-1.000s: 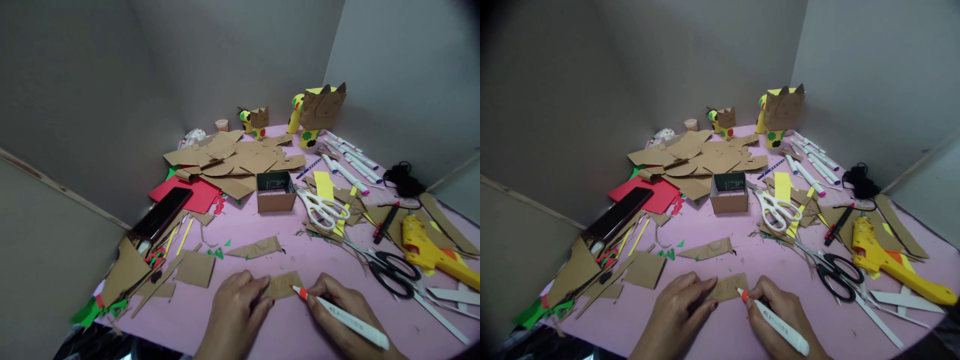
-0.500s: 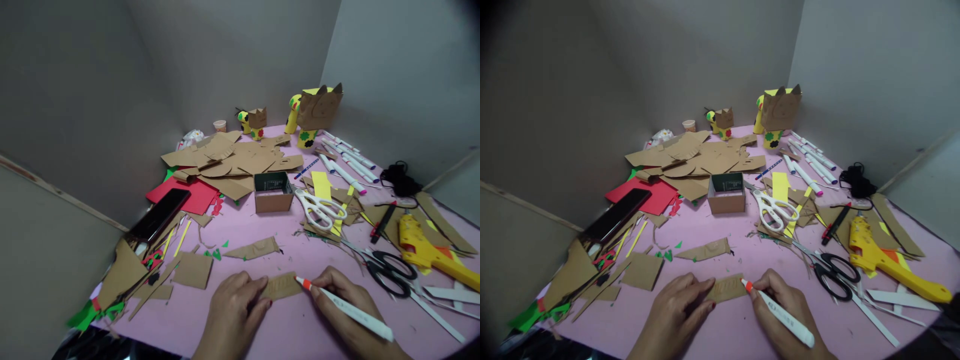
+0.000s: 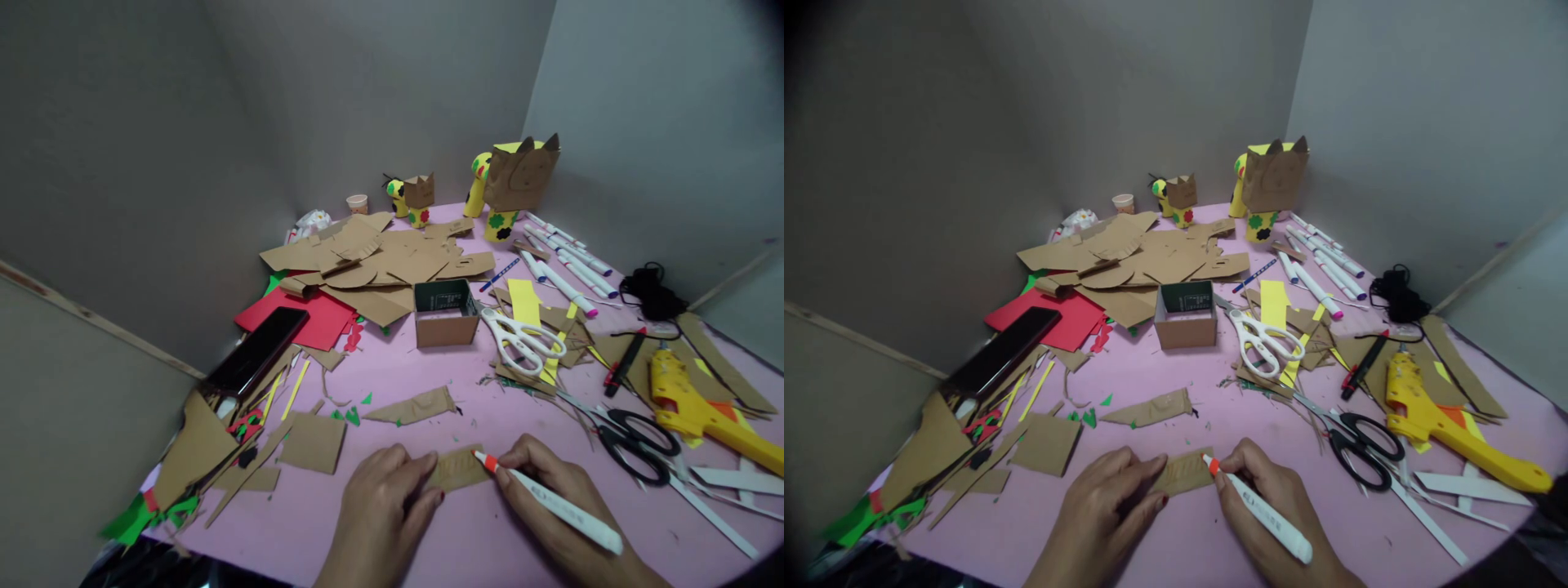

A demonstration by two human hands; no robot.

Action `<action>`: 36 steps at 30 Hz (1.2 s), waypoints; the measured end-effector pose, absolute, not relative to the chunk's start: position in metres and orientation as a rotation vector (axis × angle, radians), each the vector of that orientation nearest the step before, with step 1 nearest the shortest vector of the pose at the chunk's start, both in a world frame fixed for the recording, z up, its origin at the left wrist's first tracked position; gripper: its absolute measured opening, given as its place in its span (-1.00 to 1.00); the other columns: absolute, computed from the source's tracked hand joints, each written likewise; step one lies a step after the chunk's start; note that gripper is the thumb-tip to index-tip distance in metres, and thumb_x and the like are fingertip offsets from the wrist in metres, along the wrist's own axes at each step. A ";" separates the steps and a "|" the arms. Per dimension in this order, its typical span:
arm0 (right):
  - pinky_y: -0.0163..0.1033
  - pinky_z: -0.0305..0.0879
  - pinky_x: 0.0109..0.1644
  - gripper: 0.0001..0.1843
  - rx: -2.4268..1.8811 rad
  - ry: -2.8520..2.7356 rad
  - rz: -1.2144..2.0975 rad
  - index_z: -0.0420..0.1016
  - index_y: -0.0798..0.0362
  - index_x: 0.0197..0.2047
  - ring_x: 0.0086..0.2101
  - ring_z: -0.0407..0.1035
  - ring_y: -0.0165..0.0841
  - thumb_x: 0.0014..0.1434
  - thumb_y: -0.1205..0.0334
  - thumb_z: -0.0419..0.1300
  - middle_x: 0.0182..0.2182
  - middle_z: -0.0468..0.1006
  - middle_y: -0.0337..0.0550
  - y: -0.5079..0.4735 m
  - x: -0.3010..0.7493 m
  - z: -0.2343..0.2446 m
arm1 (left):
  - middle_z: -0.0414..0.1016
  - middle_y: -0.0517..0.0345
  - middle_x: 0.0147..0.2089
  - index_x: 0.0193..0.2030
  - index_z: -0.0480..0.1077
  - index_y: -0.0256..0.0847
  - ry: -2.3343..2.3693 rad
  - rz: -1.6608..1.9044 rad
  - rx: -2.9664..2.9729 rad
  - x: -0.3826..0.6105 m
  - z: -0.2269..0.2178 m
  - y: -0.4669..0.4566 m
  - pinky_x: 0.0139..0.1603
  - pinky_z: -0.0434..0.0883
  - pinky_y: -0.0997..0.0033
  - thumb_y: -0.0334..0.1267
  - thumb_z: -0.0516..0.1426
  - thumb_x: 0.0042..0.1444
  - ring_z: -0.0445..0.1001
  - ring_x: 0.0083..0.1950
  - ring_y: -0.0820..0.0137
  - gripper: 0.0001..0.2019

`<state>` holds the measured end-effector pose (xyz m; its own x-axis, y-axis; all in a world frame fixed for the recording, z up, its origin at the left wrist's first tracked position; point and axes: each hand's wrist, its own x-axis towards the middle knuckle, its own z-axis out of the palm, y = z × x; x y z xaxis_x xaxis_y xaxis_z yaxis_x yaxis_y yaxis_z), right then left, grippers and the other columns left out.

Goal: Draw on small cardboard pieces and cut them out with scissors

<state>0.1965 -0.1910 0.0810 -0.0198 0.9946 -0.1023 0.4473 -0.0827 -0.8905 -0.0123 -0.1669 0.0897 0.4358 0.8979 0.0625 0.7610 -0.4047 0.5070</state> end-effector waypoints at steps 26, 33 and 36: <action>-0.35 -0.02 -0.56 -0.79 -1.730 -1.381 0.974 0.25 -0.03 -0.55 -0.64 0.11 -0.44 0.04 0.08 0.04 -0.71 0.19 -0.42 -0.196 0.191 0.083 | 0.41 0.11 -0.42 -0.12 0.50 -0.17 1.412 0.478 2.295 -0.013 0.088 -0.167 -0.35 0.33 0.33 -0.29 0.17 0.10 0.42 -0.34 0.28 -0.80; -0.35 -0.03 -0.59 -0.79 -1.704 -1.348 0.917 0.27 -0.03 -0.55 -0.66 0.10 -0.44 0.04 0.08 0.07 -0.72 0.19 -0.43 -0.199 0.192 0.081 | 0.40 0.11 -0.43 -0.12 0.50 -0.19 1.400 0.494 2.305 -0.013 0.088 -0.168 -0.36 0.33 0.34 -0.30 0.18 0.09 0.41 -0.35 0.28 -0.79; -0.35 0.01 -0.58 -0.74 -1.667 -1.413 0.919 0.30 -0.03 -0.50 -0.65 0.11 -0.43 0.11 0.02 0.02 -0.71 0.20 -0.43 -0.198 0.193 0.079 | 0.41 0.11 -0.42 -0.13 0.50 -0.18 1.412 0.483 2.299 -0.012 0.089 -0.168 -0.36 0.33 0.34 -0.30 0.18 0.09 0.42 -0.35 0.28 -0.80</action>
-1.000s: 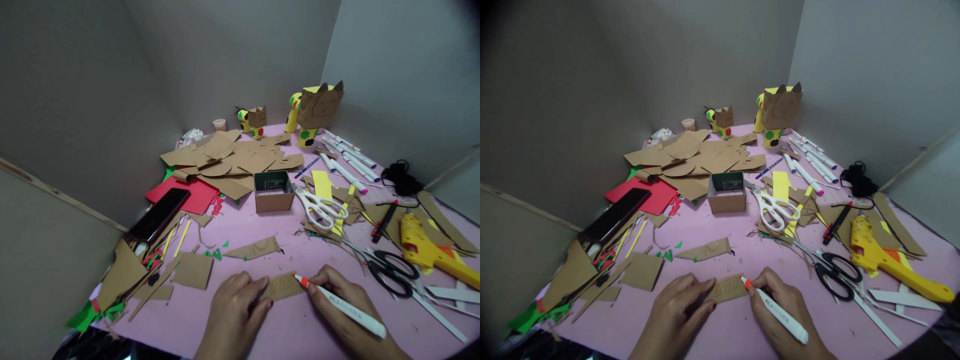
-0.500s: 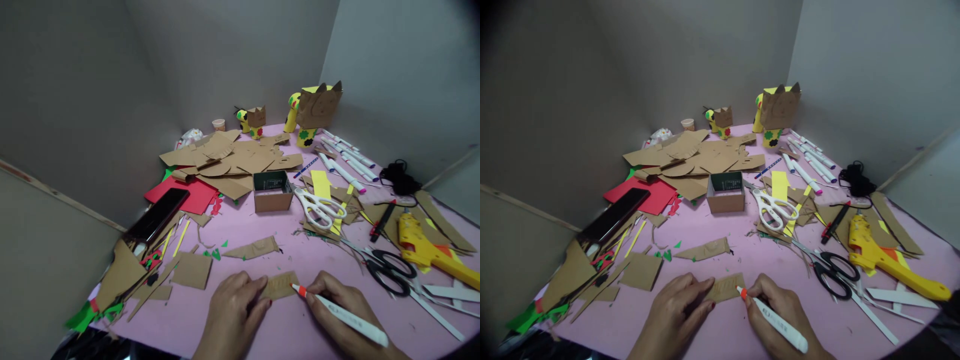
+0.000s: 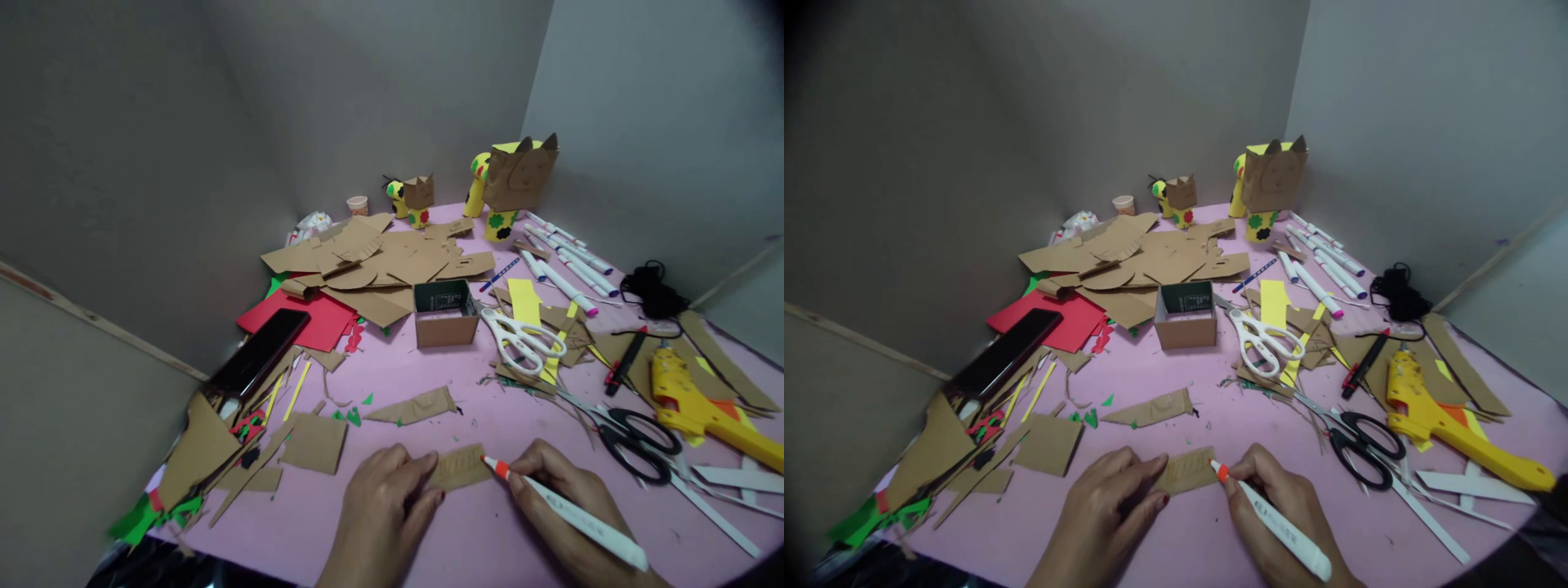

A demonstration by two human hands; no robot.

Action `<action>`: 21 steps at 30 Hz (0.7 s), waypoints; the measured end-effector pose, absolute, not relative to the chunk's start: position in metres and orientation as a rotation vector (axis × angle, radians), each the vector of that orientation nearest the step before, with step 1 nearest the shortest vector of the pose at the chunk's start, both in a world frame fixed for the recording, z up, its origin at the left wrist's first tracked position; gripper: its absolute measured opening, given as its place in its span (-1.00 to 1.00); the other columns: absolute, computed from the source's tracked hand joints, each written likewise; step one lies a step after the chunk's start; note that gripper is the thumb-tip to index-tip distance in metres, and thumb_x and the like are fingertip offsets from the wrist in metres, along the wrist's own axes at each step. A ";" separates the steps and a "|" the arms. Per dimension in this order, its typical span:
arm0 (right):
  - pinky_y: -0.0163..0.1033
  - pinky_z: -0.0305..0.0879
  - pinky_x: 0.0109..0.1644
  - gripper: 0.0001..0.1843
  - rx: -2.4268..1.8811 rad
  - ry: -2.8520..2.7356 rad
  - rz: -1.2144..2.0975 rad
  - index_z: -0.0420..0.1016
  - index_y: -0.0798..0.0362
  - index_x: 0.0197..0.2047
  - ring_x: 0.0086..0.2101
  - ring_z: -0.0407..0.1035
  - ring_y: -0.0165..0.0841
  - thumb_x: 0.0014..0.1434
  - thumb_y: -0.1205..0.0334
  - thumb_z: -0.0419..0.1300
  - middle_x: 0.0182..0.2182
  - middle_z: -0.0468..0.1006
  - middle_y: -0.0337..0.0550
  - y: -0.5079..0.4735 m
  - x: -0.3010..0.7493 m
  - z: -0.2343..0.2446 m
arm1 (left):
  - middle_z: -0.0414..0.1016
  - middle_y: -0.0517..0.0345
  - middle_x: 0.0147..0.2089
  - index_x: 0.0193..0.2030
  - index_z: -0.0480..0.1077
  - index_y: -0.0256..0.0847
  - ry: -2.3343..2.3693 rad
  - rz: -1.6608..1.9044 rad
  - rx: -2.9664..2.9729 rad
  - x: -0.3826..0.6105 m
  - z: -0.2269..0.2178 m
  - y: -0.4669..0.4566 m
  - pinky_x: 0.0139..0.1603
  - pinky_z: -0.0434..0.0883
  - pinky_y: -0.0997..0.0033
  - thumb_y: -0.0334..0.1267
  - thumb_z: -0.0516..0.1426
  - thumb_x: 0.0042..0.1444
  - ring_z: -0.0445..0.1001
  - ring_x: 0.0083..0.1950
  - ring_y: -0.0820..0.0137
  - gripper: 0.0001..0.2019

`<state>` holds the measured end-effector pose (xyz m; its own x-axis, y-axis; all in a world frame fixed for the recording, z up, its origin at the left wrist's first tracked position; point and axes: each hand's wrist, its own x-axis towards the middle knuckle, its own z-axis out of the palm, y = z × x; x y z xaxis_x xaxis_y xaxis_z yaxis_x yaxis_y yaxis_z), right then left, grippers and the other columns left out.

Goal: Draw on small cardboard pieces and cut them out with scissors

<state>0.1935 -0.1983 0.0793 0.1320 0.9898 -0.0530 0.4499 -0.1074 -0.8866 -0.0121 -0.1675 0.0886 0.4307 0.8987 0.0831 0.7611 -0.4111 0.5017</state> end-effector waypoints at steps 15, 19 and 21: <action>-0.36 0.04 -0.57 -0.75 -1.656 -1.493 0.927 0.28 -0.03 -0.48 -0.64 0.14 -0.42 0.14 0.04 0.00 -0.69 0.20 -0.42 -0.196 0.197 0.078 | 0.40 0.12 -0.43 -0.12 0.49 -0.17 1.411 0.478 2.311 -0.013 0.089 -0.167 -0.36 0.33 0.34 -0.28 0.17 0.11 0.41 -0.35 0.29 -0.81; -0.36 0.06 -0.55 -0.77 -1.644 -1.562 0.983 0.29 -0.02 -0.46 -0.62 0.16 -0.42 0.15 0.07 0.01 -0.67 0.21 -0.42 -0.193 0.200 0.079 | 0.41 0.12 -0.43 -0.12 0.50 -0.16 1.426 0.488 2.306 -0.012 0.089 -0.168 -0.36 0.34 0.34 -0.29 0.18 0.09 0.42 -0.35 0.30 -0.80; -0.36 0.04 -0.56 -0.78 -1.659 -1.506 0.970 0.25 -0.03 -0.50 -0.63 0.14 -0.43 0.13 0.09 0.02 -0.68 0.20 -0.42 -0.194 0.200 0.080 | 0.42 0.13 -0.42 -0.12 0.50 -0.16 1.426 0.490 2.309 -0.012 0.089 -0.168 -0.35 0.35 0.35 -0.29 0.18 0.08 0.42 -0.34 0.30 -0.80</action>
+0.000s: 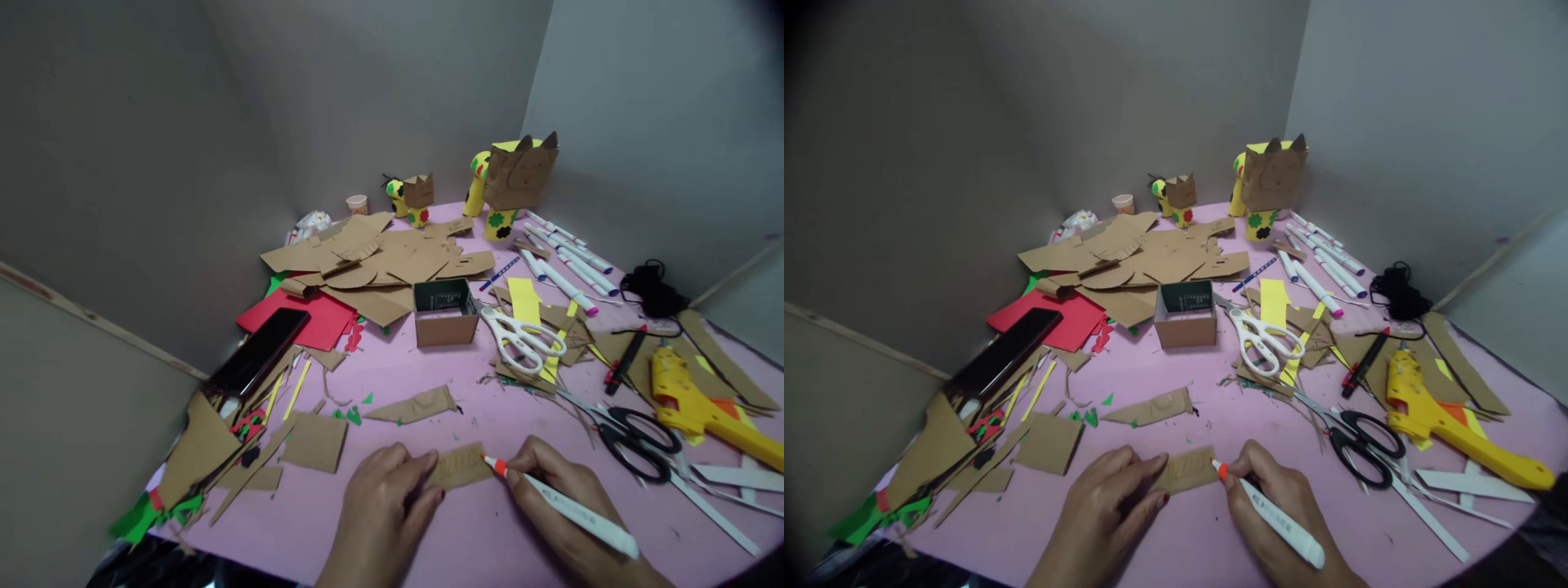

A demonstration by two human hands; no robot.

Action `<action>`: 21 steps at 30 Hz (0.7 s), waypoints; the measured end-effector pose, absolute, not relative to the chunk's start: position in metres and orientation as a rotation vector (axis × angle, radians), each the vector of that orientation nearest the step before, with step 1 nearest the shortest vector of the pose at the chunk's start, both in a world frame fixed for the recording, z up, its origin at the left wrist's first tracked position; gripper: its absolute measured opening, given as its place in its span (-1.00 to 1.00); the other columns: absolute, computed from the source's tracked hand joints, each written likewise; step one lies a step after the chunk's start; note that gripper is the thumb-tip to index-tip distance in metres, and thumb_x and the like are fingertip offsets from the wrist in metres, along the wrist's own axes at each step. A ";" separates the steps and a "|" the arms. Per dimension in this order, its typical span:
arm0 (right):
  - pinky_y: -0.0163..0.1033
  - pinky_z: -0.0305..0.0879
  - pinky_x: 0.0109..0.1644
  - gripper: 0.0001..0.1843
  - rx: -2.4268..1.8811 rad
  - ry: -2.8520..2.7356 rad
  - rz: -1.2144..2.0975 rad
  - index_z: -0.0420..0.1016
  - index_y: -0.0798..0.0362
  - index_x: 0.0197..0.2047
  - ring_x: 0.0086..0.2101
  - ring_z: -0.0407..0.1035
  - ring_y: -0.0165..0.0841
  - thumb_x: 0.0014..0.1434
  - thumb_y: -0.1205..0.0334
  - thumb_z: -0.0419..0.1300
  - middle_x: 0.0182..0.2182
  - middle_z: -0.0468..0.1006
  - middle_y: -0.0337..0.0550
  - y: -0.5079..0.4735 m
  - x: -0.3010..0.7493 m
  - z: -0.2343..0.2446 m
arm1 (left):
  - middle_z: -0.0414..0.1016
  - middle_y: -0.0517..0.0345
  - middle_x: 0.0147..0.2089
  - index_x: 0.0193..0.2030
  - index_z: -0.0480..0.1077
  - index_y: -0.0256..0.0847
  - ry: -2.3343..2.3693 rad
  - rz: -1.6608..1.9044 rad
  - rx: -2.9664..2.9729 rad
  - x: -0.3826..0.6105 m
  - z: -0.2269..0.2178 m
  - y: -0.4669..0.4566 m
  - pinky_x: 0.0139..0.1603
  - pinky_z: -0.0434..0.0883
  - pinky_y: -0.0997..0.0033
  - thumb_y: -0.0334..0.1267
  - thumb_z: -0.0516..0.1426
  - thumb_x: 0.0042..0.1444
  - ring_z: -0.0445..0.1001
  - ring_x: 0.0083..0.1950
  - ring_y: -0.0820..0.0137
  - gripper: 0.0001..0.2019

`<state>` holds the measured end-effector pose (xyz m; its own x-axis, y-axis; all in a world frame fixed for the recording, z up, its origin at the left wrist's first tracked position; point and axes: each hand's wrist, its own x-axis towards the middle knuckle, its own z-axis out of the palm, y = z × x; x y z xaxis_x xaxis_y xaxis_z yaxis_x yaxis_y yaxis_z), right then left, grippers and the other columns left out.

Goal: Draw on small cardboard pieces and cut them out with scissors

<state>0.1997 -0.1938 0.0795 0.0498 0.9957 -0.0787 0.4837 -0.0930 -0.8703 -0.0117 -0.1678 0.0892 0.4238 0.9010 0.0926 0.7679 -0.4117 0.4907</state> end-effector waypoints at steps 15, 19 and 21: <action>-0.34 0.33 -0.38 -0.80 -1.446 -1.805 1.040 0.35 0.02 -0.35 -0.47 0.47 -0.35 0.18 0.18 -0.04 -0.48 0.57 -0.16 -0.191 0.160 0.085 | 0.42 0.10 -0.41 -0.13 0.51 -0.15 1.454 0.470 2.240 -0.009 0.093 -0.169 -0.35 0.32 0.34 -0.32 0.18 0.10 0.42 -0.32 0.28 -0.81; -0.27 0.37 -0.31 -0.79 -1.445 -1.798 1.077 0.34 0.04 -0.32 -0.41 0.49 -0.30 0.19 0.17 -0.06 -0.43 0.58 -0.10 -0.191 0.163 0.081 | 0.44 0.10 -0.40 -0.11 0.50 -0.15 1.454 0.490 2.231 -0.010 0.091 -0.169 -0.33 0.33 0.33 -0.32 0.20 0.08 0.43 -0.31 0.26 -0.78; -0.27 0.37 -0.32 -0.80 -1.446 -1.800 1.077 0.33 0.03 -0.32 -0.42 0.49 -0.31 0.20 0.18 -0.06 -0.43 0.58 -0.11 -0.191 0.164 0.081 | 0.45 0.10 -0.40 -0.10 0.49 -0.15 1.454 0.511 2.228 -0.011 0.090 -0.170 -0.32 0.34 0.32 -0.32 0.21 0.06 0.44 -0.31 0.26 -0.77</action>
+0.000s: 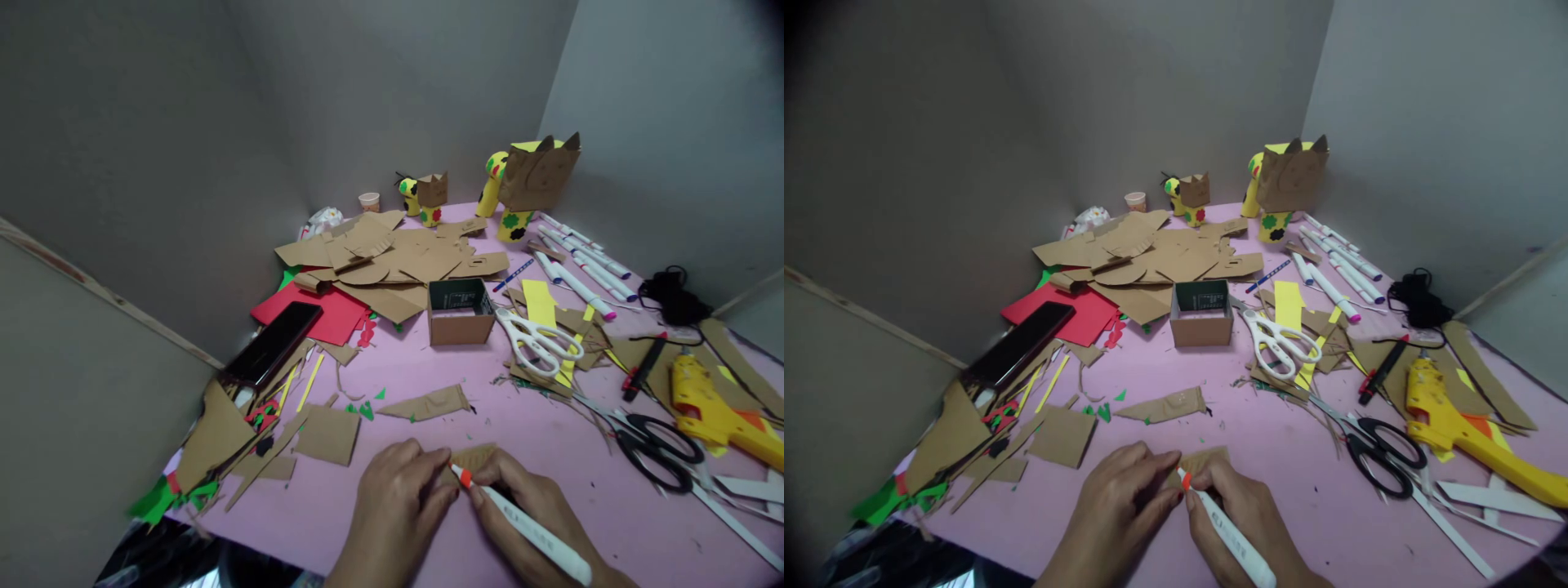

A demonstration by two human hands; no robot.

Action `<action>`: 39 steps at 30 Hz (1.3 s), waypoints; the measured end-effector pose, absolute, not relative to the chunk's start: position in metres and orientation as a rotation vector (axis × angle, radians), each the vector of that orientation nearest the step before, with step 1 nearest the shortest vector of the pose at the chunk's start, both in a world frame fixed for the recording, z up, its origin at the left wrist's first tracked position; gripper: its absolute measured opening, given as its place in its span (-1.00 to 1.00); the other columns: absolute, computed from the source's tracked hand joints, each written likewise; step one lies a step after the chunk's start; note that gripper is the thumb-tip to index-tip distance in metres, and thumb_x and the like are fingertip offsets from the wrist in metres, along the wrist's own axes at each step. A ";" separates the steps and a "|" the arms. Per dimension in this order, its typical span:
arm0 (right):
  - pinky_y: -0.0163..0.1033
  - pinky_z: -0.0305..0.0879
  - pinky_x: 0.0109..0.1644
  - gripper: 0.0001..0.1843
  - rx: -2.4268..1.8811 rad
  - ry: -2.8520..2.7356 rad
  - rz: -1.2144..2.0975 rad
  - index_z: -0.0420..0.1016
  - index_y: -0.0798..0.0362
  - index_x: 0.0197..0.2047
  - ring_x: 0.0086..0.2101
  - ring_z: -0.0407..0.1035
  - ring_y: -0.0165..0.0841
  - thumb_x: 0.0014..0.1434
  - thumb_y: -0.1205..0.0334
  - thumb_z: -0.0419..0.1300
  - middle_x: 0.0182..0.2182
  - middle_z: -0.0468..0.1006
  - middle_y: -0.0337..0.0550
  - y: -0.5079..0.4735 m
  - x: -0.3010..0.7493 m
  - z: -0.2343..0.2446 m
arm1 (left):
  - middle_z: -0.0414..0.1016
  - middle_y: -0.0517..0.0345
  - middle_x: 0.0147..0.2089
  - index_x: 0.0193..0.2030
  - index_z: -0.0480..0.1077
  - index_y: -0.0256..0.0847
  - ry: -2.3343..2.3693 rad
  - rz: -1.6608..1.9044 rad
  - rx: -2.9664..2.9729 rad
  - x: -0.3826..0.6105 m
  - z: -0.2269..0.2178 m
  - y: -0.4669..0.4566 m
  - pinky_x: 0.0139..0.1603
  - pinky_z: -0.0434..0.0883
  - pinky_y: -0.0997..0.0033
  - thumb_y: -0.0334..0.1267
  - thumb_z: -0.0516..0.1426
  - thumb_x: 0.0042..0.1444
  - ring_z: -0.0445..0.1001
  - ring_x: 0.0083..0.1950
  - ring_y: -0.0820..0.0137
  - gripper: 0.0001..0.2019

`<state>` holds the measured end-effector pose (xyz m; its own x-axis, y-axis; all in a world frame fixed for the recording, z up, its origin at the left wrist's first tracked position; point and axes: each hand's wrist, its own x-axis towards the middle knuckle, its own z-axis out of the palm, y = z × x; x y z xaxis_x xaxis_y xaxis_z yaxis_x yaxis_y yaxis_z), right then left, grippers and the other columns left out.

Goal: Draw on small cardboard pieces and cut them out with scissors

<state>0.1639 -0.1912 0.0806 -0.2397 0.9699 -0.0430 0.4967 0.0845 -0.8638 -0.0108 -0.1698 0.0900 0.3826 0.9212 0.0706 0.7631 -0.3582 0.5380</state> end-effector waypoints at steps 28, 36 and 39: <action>-0.38 0.23 -0.58 -0.81 -1.504 -1.746 0.802 0.33 -0.04 -0.49 -0.65 0.39 -0.41 0.12 0.18 0.00 -0.65 0.51 -0.30 -0.194 0.156 0.083 | 0.47 0.12 -0.38 -0.19 0.46 -0.19 1.447 0.570 2.197 -0.011 0.088 -0.171 -0.27 0.36 0.28 -0.34 0.23 0.02 0.44 -0.29 0.26 -0.83; -0.39 0.20 -0.59 -0.81 -1.528 -1.665 0.851 0.34 -0.02 -0.53 -0.67 0.32 -0.43 0.06 0.18 0.01 -0.69 0.43 -0.32 -0.196 0.156 0.078 | 0.46 0.12 -0.38 -0.16 0.47 -0.19 1.428 0.537 2.183 -0.012 0.091 -0.169 -0.28 0.34 0.30 -0.32 0.24 0.02 0.43 -0.29 0.26 -0.80; -0.40 0.16 -0.62 -0.82 -1.576 -1.608 0.878 0.29 -0.04 -0.55 -0.70 0.25 -0.44 0.04 0.17 0.00 -0.72 0.35 -0.37 -0.196 0.158 0.078 | 0.46 0.11 -0.36 -0.14 0.46 -0.17 1.399 0.535 2.176 -0.013 0.094 -0.169 -0.26 0.34 0.29 -0.33 0.22 0.02 0.43 -0.28 0.27 -0.78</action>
